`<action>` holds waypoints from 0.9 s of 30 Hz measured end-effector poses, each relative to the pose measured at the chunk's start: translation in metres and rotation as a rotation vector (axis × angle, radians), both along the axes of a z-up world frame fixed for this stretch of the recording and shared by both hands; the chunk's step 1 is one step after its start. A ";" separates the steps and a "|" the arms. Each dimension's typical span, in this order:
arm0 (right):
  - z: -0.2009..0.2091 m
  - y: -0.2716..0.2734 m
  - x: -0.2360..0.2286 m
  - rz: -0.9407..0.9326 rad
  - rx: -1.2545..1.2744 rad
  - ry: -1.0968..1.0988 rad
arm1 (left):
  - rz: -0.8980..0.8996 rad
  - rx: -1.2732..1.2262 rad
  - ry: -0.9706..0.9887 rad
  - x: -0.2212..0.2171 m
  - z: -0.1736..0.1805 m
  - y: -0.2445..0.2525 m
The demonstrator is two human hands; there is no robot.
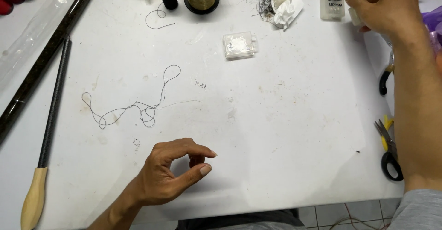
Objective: The person wipes a white worktable with a white cloth, gathering loose black thread scraps into a pile. They move a small plastic box and a rubber band aside, then continue wiping the surface. Finally, they open a small plastic container of pins and place it on the table.
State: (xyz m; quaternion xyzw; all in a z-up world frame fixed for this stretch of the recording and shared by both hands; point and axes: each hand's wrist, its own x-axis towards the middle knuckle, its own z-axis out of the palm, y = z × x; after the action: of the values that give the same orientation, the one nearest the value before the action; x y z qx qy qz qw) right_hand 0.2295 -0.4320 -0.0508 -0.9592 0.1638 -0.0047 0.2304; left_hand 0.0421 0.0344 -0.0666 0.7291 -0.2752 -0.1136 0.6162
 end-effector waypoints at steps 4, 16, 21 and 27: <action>-0.020 -0.037 0.015 0.247 -0.135 -0.146 | 0.003 -0.001 0.003 0.000 -0.001 0.001; 0.002 -0.011 0.012 0.294 0.058 -0.155 | 0.014 0.007 0.031 0.004 -0.001 -0.002; 0.004 0.001 0.015 0.301 -0.065 -0.127 | 0.015 0.009 0.038 0.003 -0.001 -0.002; -0.036 -0.007 0.055 0.305 -0.240 -0.235 | 0.017 -0.008 0.022 0.003 -0.003 -0.002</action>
State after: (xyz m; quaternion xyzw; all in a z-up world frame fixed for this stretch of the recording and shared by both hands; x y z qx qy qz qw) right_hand 0.2842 -0.4393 -0.0864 -0.9863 -0.0126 -0.1008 0.1302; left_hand 0.0452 0.0320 -0.0695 0.7275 -0.2627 -0.1155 0.6232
